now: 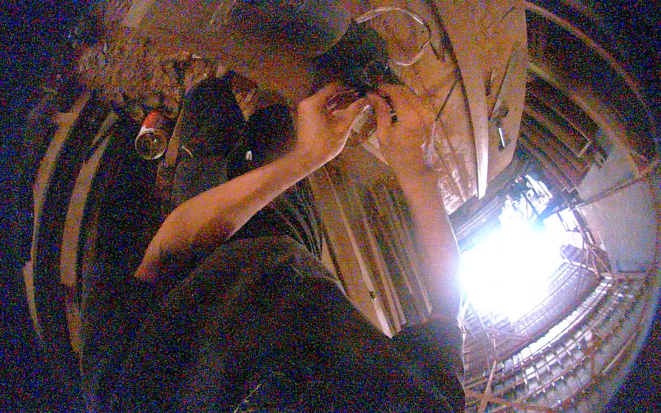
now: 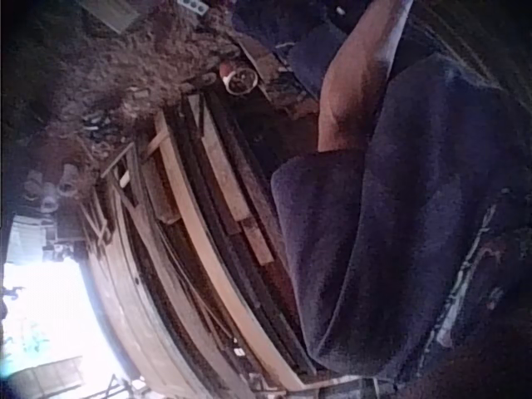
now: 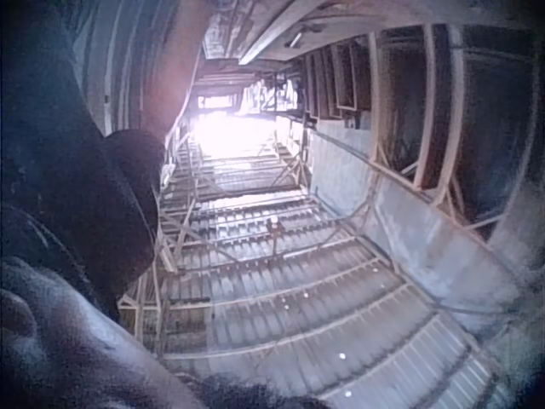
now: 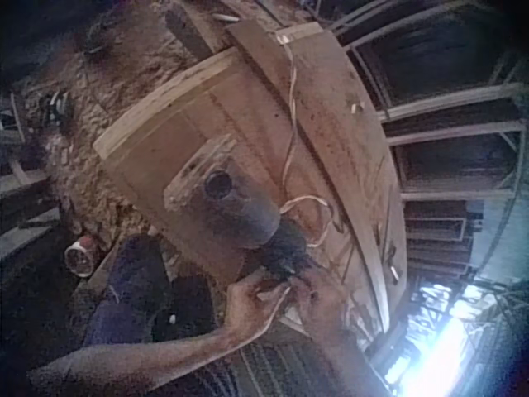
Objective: The person assembles a small electrical component by hand, inserting wires and securing parts with a screwdriver. They manipulate the component and wires, then use a screwdriver to tighten screws before inspecting the assembled unit.
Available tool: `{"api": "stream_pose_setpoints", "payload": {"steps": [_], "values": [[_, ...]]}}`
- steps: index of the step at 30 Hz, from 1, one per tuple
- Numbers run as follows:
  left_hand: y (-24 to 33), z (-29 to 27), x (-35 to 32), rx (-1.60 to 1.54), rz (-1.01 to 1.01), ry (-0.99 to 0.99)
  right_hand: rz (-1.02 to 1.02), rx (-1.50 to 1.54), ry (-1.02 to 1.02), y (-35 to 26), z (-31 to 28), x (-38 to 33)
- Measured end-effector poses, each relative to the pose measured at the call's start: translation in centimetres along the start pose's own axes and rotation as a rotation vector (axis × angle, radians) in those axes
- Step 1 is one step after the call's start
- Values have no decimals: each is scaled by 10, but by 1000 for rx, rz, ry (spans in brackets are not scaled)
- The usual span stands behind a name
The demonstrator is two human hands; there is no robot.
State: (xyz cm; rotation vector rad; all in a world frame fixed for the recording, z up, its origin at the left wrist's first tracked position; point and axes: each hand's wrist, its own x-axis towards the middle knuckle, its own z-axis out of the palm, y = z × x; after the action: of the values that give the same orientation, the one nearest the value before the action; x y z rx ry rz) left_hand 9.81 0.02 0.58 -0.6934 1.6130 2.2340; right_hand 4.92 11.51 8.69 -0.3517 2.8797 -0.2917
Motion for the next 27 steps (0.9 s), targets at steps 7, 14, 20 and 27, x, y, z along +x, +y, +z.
{"api": "stream_pose_setpoints", "payload": {"steps": [7, 14, 20, 27], "values": [[5, -3, 0, 9, -13, 0, 123, 135, -24, 5, 1, -3], [5, -3, 0, -11, 3, -14, 116, 135, -6, 5, 1, -4], [0, -3, -1, 14, -47, -37, 65, 119, 64, 5, 4, -7], [3, -5, -1, 58, -65, -71, 110, 155, 63, 3, 5, -7]]}}
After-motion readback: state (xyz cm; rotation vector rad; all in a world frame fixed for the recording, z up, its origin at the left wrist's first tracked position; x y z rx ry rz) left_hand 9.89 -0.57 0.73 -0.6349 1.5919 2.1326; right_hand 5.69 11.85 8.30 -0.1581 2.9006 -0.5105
